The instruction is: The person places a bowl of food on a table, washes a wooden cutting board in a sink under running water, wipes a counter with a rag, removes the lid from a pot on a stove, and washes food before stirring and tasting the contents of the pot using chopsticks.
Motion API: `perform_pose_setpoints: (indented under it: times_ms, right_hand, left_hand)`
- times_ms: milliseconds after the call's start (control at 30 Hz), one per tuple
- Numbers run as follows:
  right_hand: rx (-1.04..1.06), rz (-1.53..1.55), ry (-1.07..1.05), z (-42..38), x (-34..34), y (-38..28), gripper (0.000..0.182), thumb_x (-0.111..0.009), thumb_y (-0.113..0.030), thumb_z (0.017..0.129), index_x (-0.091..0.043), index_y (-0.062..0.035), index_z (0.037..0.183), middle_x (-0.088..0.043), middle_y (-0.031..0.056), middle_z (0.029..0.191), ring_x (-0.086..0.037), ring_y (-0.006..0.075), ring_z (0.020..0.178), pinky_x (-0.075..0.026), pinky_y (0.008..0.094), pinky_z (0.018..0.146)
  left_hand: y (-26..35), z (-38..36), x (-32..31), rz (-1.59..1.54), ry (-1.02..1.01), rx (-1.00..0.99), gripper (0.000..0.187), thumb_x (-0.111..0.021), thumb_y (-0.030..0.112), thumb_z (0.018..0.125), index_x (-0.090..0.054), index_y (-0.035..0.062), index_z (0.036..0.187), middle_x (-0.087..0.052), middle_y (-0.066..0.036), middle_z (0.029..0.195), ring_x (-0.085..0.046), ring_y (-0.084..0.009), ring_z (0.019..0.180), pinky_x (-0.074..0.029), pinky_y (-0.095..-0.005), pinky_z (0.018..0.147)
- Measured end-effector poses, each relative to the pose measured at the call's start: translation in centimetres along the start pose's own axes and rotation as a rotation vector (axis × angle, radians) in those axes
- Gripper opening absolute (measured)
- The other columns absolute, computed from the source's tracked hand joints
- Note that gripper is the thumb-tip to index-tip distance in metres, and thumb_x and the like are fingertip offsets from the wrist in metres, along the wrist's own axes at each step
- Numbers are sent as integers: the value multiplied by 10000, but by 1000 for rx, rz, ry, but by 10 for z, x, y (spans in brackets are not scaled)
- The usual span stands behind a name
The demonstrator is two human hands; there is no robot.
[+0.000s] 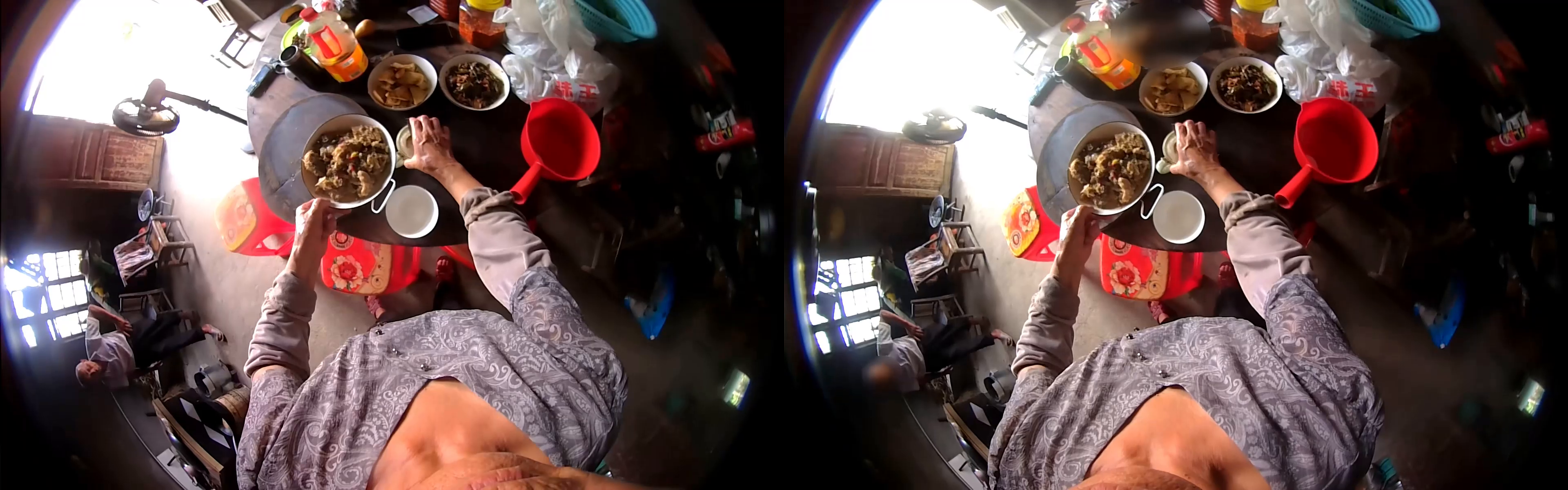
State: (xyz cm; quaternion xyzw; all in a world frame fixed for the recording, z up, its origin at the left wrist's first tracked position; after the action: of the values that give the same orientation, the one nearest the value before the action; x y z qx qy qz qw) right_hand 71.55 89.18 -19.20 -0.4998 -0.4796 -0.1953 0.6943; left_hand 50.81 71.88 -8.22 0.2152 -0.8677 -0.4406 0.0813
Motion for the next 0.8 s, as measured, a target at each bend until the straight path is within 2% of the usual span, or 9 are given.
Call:
perform_pose_setpoints:
  times_ms: [67, 133, 200, 267, 400, 533, 733, 767, 800]
  right_hand:
    - [0, 20, 30, -8, 3, 3, 914, -824, -303, 499, -405, -69, 1277, -449, 107, 1194, -437, 299, 1124, -410, 450, 914]
    - [-42, -7, 61, -28, 12, 12, 884, -836, -293, 501, -417, -62, 1244, -466, 120, 1174, -453, 307, 1105, -425, 424, 923]
    - [-85, -24, 94, -51, 21, 23, 856, -853, -270, 496, -430, -68, 1211, -479, 121, 1152, -463, 311, 1082, -424, 431, 914]
    - [-98, -53, 125, -80, 29, 39, 864, -861, -245, 494, -425, -55, 1215, -478, 129, 1153, -463, 321, 1084, -427, 427, 918]
    - [-140, -59, 182, -129, 47, 48, 881, -868, -225, 490, -419, -31, 1222, -471, 142, 1158, -465, 332, 1083, -431, 413, 923]
    - [-203, -89, 170, -158, 55, 42, 877, -861, -207, 497, -420, -22, 1231, -462, 146, 1167, -468, 335, 1087, -438, 408, 927]
    - [-202, -55, 174, -172, 53, 46, 853, -821, -149, 506, -412, -31, 1246, -455, 153, 1178, -455, 350, 1102, -405, 426, 948]
    - [-191, -71, 175, -173, 54, 44, 856, -829, -155, 506, -412, -27, 1242, -457, 157, 1179, -460, 353, 1099, -415, 430, 939]
    - [-180, -87, 177, -173, 57, 43, 859, -838, -161, 505, -411, -23, 1238, -458, 161, 1181, -465, 356, 1096, -425, 433, 930]
  left_hand:
    - [-8, 8, 3, 183, -68, -259, 203, -511, 171, 887, -602, 14, 795, -656, -87, 712, -350, -21, 423, -247, -162, 376]
    - [-15, 17, -3, 198, -124, -275, 223, -506, 177, 894, -612, 3, 802, -642, -59, 680, -342, -21, 421, -246, -167, 379]
    - [-17, 29, -11, 54, -164, -55, 236, -506, 172, 889, -622, -23, 827, -628, -56, 648, -342, -27, 415, -254, -175, 379]
    - [-16, 36, -27, 100, -229, -65, 267, -502, 168, 877, -618, -26, 736, -615, -58, 608, -346, -46, 405, -257, -198, 375]
    - [-41, 80, -65, 112, -215, -10, 279, -496, 166, 851, -621, -43, 715, -576, -50, 559, -349, -68, 390, -238, -223, 370]
    - [-58, 120, -101, 181, -384, 53, 237, -499, 127, 798, -644, -44, 720, -640, -105, 616, -350, -70, 371, -268, -220, 361]
    - [-83, 167, -147, 264, -499, 86, 227, -536, 123, 773, -655, -26, 650, -650, -97, 589, -497, -98, 404, -357, -250, 360]
    - [-91, 176, -151, 332, -593, -158, 241, -554, 134, 786, -651, -22, 631, -627, -96, 564, -481, -90, 398, -332, -248, 354]
    - [-102, 184, -154, 380, -641, -257, 250, -567, 142, 794, -646, -21, 621, -608, -89, 544, -476, -93, 396, -325, -251, 354]
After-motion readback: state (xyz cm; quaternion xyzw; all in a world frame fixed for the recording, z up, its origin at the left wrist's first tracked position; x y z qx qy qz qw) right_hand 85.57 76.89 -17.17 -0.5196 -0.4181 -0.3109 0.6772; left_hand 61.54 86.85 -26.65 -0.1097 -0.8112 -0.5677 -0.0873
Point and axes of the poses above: each hand's wrist, its own z-axis towards the middle knuckle, its own x-axis out of the back of the hand, y = z × x, the point moved 2 cm from there along z, towards the middle knuckle
